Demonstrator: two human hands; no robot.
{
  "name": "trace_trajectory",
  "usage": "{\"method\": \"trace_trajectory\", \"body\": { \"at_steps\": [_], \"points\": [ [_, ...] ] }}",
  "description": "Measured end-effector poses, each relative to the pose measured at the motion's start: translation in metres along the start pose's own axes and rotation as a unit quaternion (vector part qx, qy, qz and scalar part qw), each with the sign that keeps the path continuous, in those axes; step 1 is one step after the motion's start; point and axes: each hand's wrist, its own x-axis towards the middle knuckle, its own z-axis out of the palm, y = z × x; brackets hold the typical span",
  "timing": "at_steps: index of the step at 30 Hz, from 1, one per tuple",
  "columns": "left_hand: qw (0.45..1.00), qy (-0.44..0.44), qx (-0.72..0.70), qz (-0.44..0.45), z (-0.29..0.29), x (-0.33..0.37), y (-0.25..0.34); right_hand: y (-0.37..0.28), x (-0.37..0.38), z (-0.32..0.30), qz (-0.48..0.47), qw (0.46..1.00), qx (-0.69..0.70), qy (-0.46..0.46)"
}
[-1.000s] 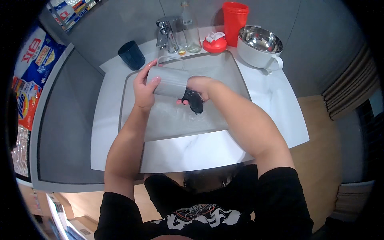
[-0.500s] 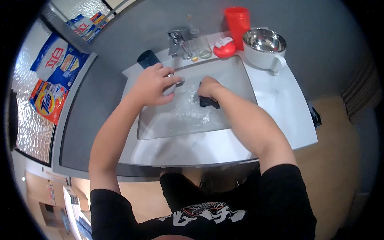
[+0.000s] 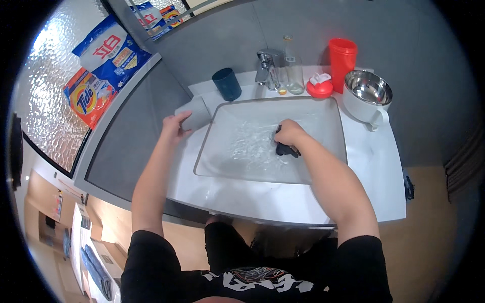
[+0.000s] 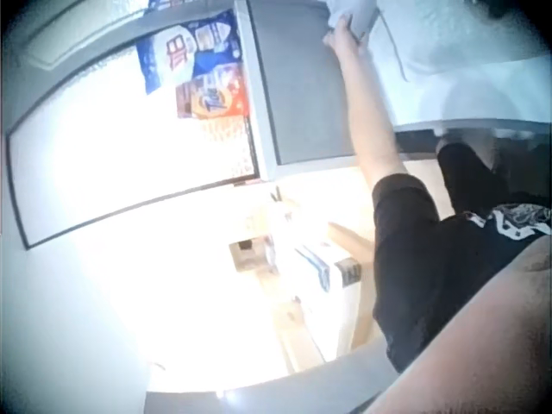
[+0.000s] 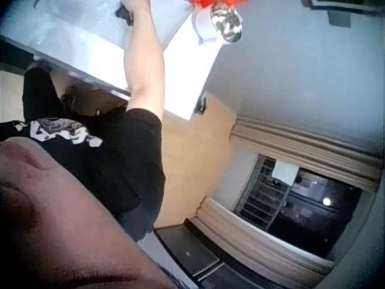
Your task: The person washes cups by hand in a sink, using a cloth to scrub the interior and exterior of the items while rinsing them with water from a bottle.
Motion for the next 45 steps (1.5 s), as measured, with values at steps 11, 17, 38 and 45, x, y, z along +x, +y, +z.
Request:
{"method": "trace_trajectory", "body": {
  "at_steps": [11,17,38,45],
  "points": [
    [0.953,-0.286,-0.029,-0.102,0.029,0.005,0.0,0.009,0.011,0.009,-0.145,0.981,0.13,-0.018],
    [0.897,-0.403,-0.077,-0.163,0.095,-0.039,-0.035,-0.044,-0.034,0.02,-0.278,0.925,0.253,0.049],
    [0.875,0.026,0.158,0.458,0.121,0.079,-0.055,-0.094,0.014,0.018,-0.051,0.965,0.008,0.255],
    [0.917,-0.006,0.113,0.382,0.037,0.021,-0.045,-0.154,0.049,0.03,-0.037,0.958,-0.013,0.285]
  ]
}}
